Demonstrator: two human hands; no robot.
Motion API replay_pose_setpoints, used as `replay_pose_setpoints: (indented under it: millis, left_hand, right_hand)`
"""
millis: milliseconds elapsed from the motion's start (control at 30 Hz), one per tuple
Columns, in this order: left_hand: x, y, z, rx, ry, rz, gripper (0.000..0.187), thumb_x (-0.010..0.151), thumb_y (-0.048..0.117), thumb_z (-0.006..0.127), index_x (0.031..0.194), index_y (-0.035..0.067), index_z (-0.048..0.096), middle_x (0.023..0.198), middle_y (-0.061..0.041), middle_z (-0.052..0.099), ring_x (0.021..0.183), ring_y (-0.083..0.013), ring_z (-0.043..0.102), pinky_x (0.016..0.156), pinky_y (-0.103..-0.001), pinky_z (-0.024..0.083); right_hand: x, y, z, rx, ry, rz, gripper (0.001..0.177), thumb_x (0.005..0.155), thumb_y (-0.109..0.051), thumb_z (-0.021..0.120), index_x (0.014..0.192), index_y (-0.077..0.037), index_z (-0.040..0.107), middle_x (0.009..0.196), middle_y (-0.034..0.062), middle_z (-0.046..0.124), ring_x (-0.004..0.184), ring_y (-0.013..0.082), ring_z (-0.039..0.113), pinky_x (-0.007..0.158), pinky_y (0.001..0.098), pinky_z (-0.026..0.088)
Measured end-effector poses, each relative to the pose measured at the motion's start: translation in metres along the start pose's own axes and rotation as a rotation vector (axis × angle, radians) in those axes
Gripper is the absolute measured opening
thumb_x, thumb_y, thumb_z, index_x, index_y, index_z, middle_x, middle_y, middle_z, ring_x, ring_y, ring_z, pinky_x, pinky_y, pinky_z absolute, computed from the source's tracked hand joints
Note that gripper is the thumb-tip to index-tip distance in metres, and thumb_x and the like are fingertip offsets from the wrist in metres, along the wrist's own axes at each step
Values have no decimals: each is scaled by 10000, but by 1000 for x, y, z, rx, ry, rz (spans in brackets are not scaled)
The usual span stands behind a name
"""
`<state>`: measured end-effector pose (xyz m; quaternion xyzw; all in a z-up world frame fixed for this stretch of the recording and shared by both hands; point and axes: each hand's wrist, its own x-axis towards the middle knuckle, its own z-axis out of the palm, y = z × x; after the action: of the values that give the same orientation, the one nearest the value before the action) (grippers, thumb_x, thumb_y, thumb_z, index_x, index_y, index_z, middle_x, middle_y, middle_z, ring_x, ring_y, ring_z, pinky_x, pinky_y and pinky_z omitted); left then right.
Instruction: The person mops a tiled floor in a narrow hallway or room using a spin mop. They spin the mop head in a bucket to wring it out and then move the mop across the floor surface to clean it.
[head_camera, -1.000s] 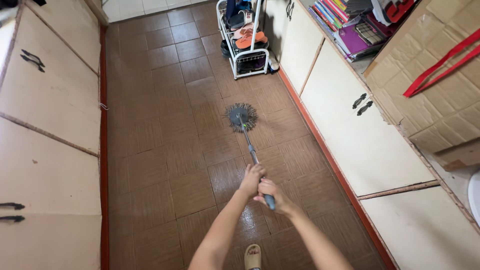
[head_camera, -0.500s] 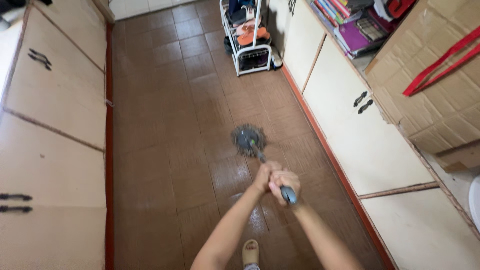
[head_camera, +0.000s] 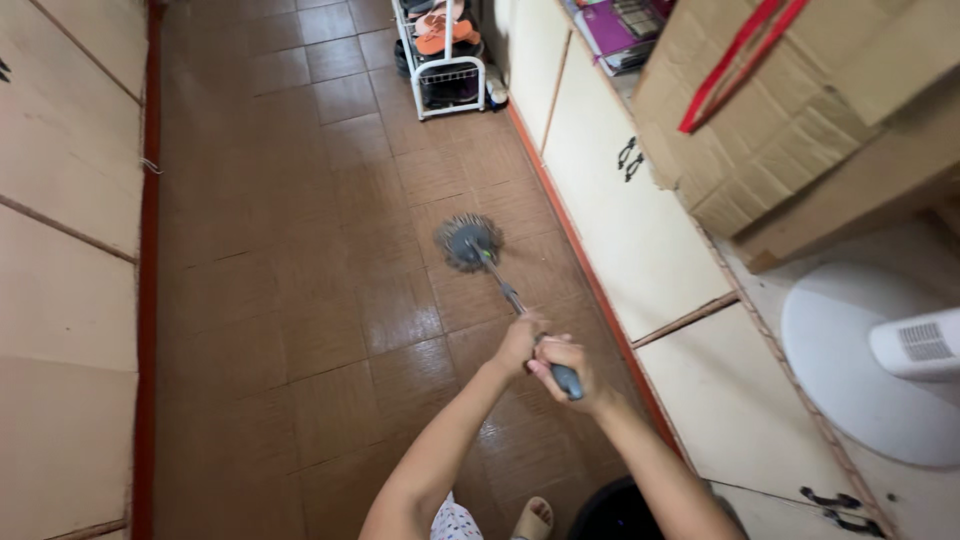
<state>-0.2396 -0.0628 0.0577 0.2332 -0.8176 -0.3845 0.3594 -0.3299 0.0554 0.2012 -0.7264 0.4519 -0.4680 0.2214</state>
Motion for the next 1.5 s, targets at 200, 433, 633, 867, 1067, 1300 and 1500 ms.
replay_pose_setpoints:
  millis: [200,433,633,867,1067,1300,1500]
  left_hand:
    - [27,100,59,-354,-170,128,130,695,100,698,781,20,644,856,-151,684,805,-319,678,772,-414,558]
    - [7,16,125,-94,-306,-53,29,761,84,686,779,104,674,885,-101,685,923,-283,653,920,-404,508]
    - [-17,-10,98,177,-357,51,31,806,106,649,814,106,679,995,-74,686,1069,-291,605,1004,-381,450]
    - [39,36,48,-118,-188,-219,86,793,148,650,793,63,665,923,-116,686,958,-277,691,955,-397,527]
    - [91,-64,64,-310,265,63,221,902,143,618,1054,-15,645,1166,-210,664,1094,-328,635,990,-409,488]
    - [228,-88,18,-321,146,99,270,740,207,713,900,-2,652,836,-140,655,806,-280,647,730,-372,510]
    - [292,-181,17,-186,-75,-87,219,908,215,684,729,90,672,765,-112,653,770,-246,632,795,-335,524]
  right_hand:
    - [-29,-44,-70,39,341,-53,226,895,26,612,708,-11,490,676,106,587,631,220,628,655,332,536]
    - [-104,55,-51,-207,299,-89,147,820,-17,676,721,-42,569,769,101,638,773,241,644,784,369,506]
    - [-118,74,-10,-167,-8,-17,242,810,-108,771,732,-71,546,717,63,565,819,233,601,995,425,440]
    - [5,17,-74,127,-44,-109,356,868,-109,762,631,-58,502,616,68,566,598,206,583,599,338,465]
    - [103,43,-86,221,86,-233,329,880,-54,695,628,-48,484,594,81,567,543,212,582,560,345,475]
    - [199,121,-113,242,202,-240,290,863,4,653,667,-44,445,610,87,562,549,217,568,584,338,498]
    - [223,250,-89,111,198,-167,259,849,-17,651,656,-80,490,613,37,548,566,171,545,578,313,447]
